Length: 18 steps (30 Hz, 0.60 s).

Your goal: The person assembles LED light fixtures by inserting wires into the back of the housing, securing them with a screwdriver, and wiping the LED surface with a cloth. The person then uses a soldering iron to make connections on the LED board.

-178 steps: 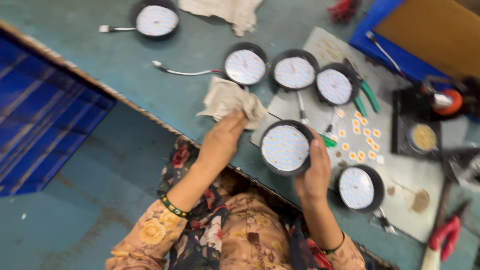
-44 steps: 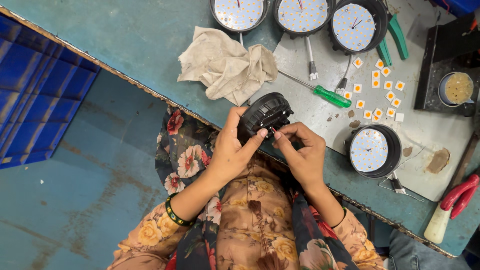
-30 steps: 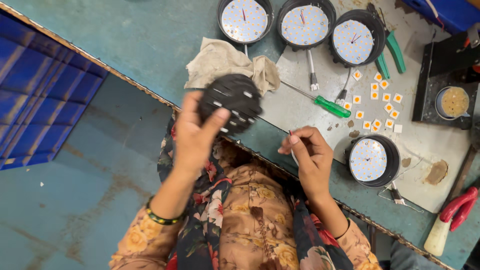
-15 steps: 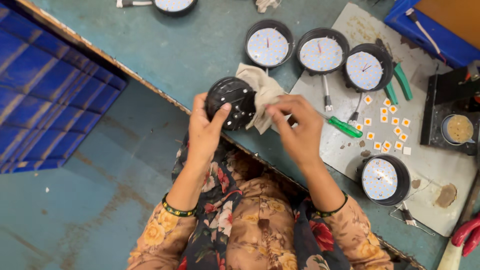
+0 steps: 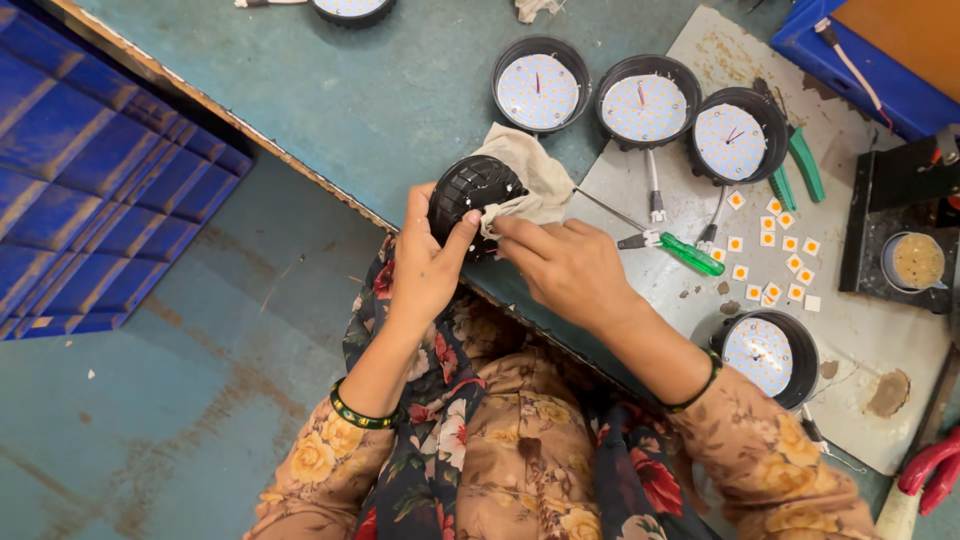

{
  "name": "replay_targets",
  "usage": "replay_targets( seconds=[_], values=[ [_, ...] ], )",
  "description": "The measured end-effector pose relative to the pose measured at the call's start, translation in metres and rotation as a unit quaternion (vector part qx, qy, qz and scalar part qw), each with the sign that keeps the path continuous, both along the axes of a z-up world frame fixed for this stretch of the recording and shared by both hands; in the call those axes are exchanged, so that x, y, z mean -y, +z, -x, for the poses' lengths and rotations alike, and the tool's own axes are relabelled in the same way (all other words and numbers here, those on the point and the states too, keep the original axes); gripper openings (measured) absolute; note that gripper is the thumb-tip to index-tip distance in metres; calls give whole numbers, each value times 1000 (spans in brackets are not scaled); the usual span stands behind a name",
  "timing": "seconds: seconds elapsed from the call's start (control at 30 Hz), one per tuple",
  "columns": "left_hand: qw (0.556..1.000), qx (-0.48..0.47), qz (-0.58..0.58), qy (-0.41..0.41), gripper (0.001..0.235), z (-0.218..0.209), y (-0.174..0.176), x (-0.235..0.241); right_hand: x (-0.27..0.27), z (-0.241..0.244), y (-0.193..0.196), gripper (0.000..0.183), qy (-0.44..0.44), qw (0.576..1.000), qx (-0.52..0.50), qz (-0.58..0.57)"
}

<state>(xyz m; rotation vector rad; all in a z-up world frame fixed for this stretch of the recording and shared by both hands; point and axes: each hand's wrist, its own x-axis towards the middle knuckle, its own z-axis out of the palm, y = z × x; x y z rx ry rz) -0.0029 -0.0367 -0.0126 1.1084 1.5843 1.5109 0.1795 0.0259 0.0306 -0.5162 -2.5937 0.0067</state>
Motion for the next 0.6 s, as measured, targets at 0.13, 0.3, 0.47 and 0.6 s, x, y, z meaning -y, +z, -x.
replay_targets(
  seconds=[0.13,0.3,0.47,0.6],
  values=[
    [1000,26,-11,-7,32,3,-2,1,-6,-5,13,10,-57,997,8,41],
    [996,84,-39,-14,31,4,-9,-1,4,-47,25,3,-155,904,-230,326],
    [982,181,-48,-24,31,-8,4,1,34,-53,6,8,-186,819,-298,453],
    [974,196,-91,-60,30,-23,16,14,51,-43,-6,9,-169,774,-314,523]
  ],
)
